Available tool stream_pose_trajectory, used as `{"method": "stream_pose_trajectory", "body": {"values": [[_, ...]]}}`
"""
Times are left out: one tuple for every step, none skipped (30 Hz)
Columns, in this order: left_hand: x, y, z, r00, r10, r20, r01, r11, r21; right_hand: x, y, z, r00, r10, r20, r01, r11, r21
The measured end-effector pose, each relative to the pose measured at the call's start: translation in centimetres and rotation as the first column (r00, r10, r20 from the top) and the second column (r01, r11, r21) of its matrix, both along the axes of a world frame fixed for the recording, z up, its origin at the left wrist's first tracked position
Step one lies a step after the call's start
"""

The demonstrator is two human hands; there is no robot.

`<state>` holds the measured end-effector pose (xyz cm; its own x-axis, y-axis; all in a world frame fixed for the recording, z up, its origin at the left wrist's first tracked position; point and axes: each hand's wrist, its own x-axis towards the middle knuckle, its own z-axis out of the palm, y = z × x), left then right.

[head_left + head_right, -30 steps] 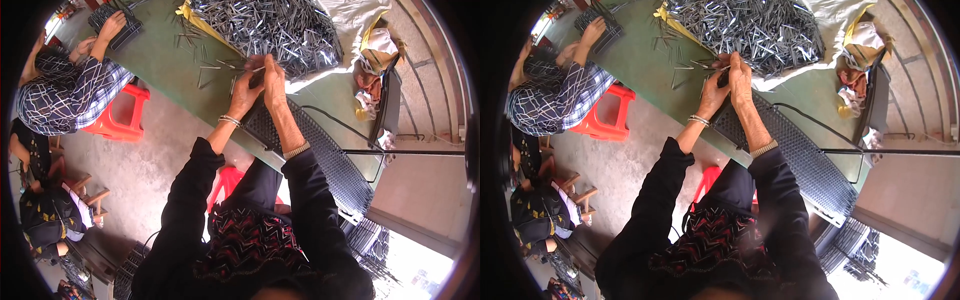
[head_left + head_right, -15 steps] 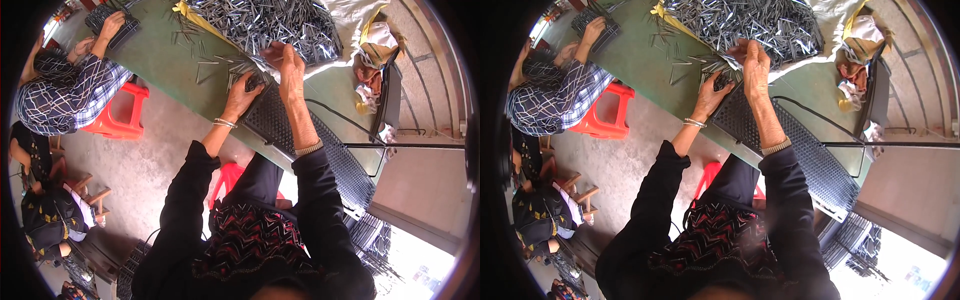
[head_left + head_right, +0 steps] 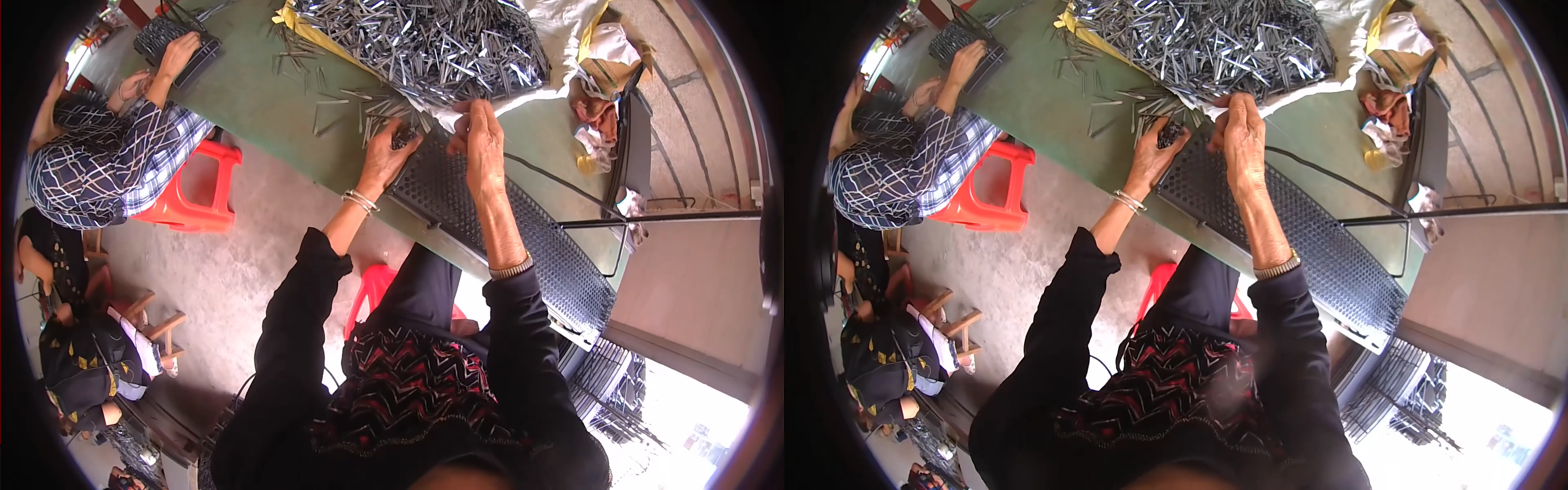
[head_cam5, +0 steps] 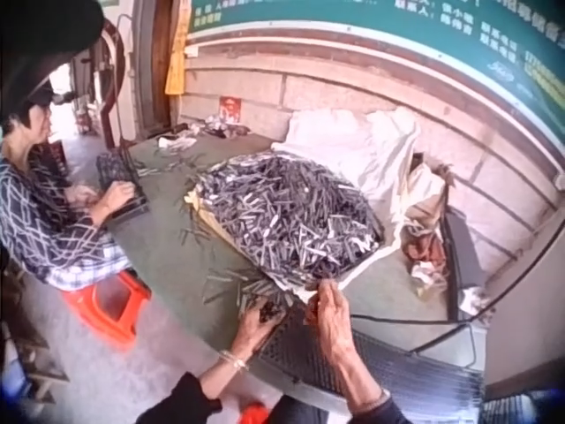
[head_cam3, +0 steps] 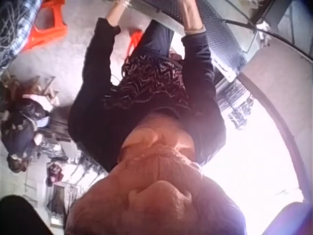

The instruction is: Attaching small metal clips to a black mesh panel.

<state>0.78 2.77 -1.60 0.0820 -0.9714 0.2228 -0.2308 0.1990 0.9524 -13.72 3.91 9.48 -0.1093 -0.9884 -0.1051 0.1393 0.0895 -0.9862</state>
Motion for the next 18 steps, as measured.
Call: {"method": "stream_pose_trajectory", "body": {"values": [[0.2,-0.1,-0.1,1.0,0.026,-0.003,-0.026,1.0,0.013,-0.3,0.5,0.1,0.998,0.033,-0.061,-0.037,0.997,-0.065],[0.3,-0.1,-0.3,0.999,0.052,-0.006,-0.051,0.998,0.027,-0.6,1.2,0.1,0.997,0.063,-0.034,-0.066,0.995,-0.076],[0.0,-0.4,0.3,0.999,0.034,-0.009,-0.034,0.999,0.028,-1.2,1.7,0.2,0.998,0.046,-0.038,-0.049,0.996,-0.074],[0.1,-0.6,1.3,0.994,0.005,-0.109,0.002,0.998,0.058,-1.7,2.0,0.1,0.995,0.054,-0.085,-0.059,0.996,-0.06],[0.0,-0.8,2.0,0.978,-0.023,-0.209,0.042,0.995,0.086,-2.1,2.3,0.1,0.989,0.061,-0.132,-0.068,0.997,-0.043],[0.5,-1.6,1.4,0.944,-0.03,-0.328,0.069,0.992,0.107,-1.9,2.8,0.3,0.989,0.024,-0.143,-0.035,0.996,-0.08],[0.3,-1.6,1.9,0.875,0.002,-0.485,0.083,0.985,0.152,-2.1,3.3,0.5,0.99,0.016,-0.14,-0.027,0.997,-0.074],[0.5,-2.2,1.8,0.864,0.062,-0.499,0.049,0.977,0.207,-2.7,3.9,0.6,0.992,0.013,-0.129,-0.023,0.997,-0.079],[0.7,-2.8,1.5,0.851,0.121,-0.511,0.02,0.965,0.261,-3.4,4.5,0.9,0.993,0.007,-0.121,-0.018,0.996,-0.085],[0.6,-3.0,1.9,0.772,0.156,-0.616,0.041,0.955,0.293,-4.4,5.0,1.1,0.99,0.012,-0.141,-0.025,0.996,-0.087],[0.6,-3.3,2.3,0.719,0.147,-0.679,0.079,0.954,0.291,-5.0,5.7,1.2,0.99,-0.003,-0.142,-0.008,0.997,-0.083],[0.7,-3.2,3.3,0.701,0.125,-0.702,0.113,0.953,0.282,-5.5,6.4,1.3,0.986,-0.044,-0.161,0.027,0.994,-0.107],[0.4,-2.9,4.6,0.679,0.098,-0.727,0.159,0.948,0.276,-6.2,7.3,1.2,0.978,-0.095,-0.184,0.071,0.989,-0.129],[-0.2,-2.6,5.8,0.677,0.077,-0.732,0.182,0.946,0.268,-7.4,8.1,1.1,0.971,-0.105,-0.213,0.08,0.989,-0.123],[-0.4,-1.9,7.1,0.674,0.038,-0.738,0.221,0.943,0.25,-8.2,9.2,1.1,0.968,-0.128,-0.217,0.104,0.988,-0.117],[-0.8,-1.1,8.2,0.664,0.0,-0.748,0.277,0.929,0.247,-9.1,10.2,1.0,0.971,-0.161,-0.177,0.14,0.982,-0.127],[-1.3,-0.1,9.2,0.651,-0.037,-0.758,0.334,0.911,0.242,-9.9,11.4,1.0,0.971,-0.196,-0.137,0.178,0.975,-0.136],[-1.2,1.0,10.0,0.643,-0.06,-0.763,0.413,0.867,0.279,-10.5,12.6,1.2,0.967,-0.223,-0.123,0.209,0.971,-0.118]]}}
